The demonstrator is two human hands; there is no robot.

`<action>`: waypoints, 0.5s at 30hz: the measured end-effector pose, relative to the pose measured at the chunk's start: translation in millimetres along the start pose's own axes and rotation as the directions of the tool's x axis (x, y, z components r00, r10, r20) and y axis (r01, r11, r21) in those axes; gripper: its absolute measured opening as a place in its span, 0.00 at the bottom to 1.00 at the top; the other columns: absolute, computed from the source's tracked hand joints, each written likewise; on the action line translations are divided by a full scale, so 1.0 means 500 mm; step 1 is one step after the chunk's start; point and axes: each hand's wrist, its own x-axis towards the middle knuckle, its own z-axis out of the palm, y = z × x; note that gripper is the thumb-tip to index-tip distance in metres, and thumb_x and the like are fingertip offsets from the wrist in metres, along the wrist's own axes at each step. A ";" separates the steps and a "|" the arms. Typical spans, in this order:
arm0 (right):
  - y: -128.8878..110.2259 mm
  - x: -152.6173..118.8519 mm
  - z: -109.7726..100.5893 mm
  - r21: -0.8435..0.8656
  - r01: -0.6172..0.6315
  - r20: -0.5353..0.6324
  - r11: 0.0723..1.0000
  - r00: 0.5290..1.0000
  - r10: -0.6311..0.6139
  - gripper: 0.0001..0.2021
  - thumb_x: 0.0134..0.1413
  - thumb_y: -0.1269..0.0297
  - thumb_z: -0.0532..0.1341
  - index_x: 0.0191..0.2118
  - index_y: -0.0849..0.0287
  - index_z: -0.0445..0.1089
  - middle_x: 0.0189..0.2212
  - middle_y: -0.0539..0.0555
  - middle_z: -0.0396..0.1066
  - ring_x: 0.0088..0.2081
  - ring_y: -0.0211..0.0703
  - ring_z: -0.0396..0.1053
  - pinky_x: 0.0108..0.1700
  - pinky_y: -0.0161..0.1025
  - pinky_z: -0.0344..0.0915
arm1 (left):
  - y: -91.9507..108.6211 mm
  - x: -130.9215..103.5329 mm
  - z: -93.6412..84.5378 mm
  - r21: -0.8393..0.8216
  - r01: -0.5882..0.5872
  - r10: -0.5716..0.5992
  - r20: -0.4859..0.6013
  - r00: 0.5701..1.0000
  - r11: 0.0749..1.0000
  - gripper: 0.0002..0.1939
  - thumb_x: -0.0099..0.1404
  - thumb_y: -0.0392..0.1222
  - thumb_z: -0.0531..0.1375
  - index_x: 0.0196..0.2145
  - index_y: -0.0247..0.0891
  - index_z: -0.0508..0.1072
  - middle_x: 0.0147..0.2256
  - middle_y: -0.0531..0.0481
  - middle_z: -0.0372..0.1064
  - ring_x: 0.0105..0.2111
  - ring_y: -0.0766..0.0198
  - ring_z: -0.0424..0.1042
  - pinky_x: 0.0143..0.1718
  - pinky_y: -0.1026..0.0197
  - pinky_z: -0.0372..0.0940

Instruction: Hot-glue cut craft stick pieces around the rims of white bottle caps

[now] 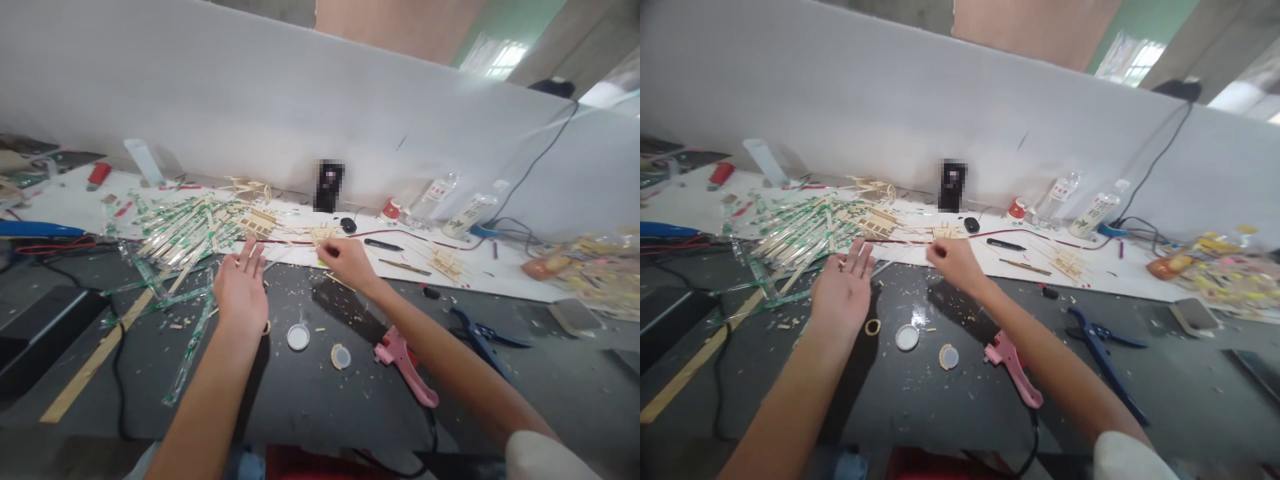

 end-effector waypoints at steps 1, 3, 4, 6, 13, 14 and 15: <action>0.024 0.020 -0.001 -0.031 -0.068 -0.031 0.997 0.997 0.067 0.13 0.69 0.55 0.64 0.47 0.61 0.75 0.44 0.54 0.77 0.42 0.46 0.76 0.46 0.47 0.75 | 0.004 0.005 -0.006 0.011 -0.013 0.014 -0.023 1.000 1.000 0.15 0.74 0.44 0.63 0.56 0.38 0.74 0.54 0.43 0.75 0.46 0.55 0.78 0.45 0.49 0.77; 0.069 0.059 -0.003 -0.075 -0.168 -0.053 0.983 0.985 0.164 0.15 0.69 0.56 0.64 0.53 0.61 0.73 0.50 0.56 0.76 0.46 0.48 0.76 0.48 0.50 0.76 | 0.006 0.012 -0.011 0.035 -0.005 0.007 -0.038 0.999 0.999 0.16 0.74 0.44 0.64 0.56 0.38 0.74 0.53 0.43 0.75 0.45 0.55 0.78 0.44 0.49 0.77; 0.087 0.075 -0.003 -0.091 -0.200 -0.050 0.976 0.979 0.196 0.16 0.69 0.57 0.65 0.55 0.60 0.73 0.52 0.57 0.75 0.47 0.49 0.76 0.48 0.50 0.76 | 0.004 0.012 -0.011 0.045 0.013 -0.011 -0.029 1.000 0.999 0.16 0.74 0.44 0.64 0.56 0.37 0.74 0.53 0.43 0.75 0.45 0.55 0.78 0.44 0.49 0.77; 0.112 0.098 0.000 -0.114 -0.242 -0.031 0.964 0.970 0.240 0.16 0.68 0.57 0.65 0.56 0.60 0.73 0.54 0.57 0.75 0.48 0.51 0.76 0.49 0.50 0.76 | -0.003 0.008 -0.005 0.057 0.061 -0.061 0.006 0.998 0.997 0.15 0.74 0.44 0.64 0.56 0.37 0.74 0.53 0.43 0.75 0.45 0.55 0.79 0.44 0.49 0.77; 0.129 0.112 0.021 -0.182 -0.304 0.030 0.935 0.949 0.315 0.17 0.68 0.57 0.65 0.57 0.60 0.73 0.55 0.57 0.74 0.50 0.52 0.76 0.50 0.52 0.76 | -0.010 -0.019 0.021 0.059 0.174 -0.178 0.075 0.981 0.983 0.14 0.74 0.43 0.64 0.55 0.37 0.75 0.52 0.43 0.75 0.44 0.56 0.79 0.44 0.50 0.77; 0.129 0.113 0.022 -0.191 -0.308 0.037 0.932 0.947 0.321 0.17 0.68 0.56 0.65 0.56 0.60 0.73 0.55 0.57 0.74 0.50 0.53 0.76 0.50 0.52 0.76 | -0.008 -0.021 0.023 0.060 0.181 -0.186 0.080 0.979 0.982 0.14 0.74 0.43 0.64 0.54 0.37 0.75 0.51 0.44 0.76 0.43 0.57 0.79 0.42 0.51 0.77; 0.129 0.112 0.021 -0.201 -0.311 0.043 0.929 0.945 0.325 0.17 0.68 0.56 0.65 0.56 0.60 0.73 0.54 0.57 0.74 0.50 0.53 0.76 0.50 0.52 0.76 | -0.005 -0.022 0.024 0.062 0.188 -0.192 0.084 0.978 0.980 0.13 0.74 0.42 0.64 0.53 0.37 0.75 0.50 0.44 0.76 0.42 0.58 0.79 0.41 0.52 0.77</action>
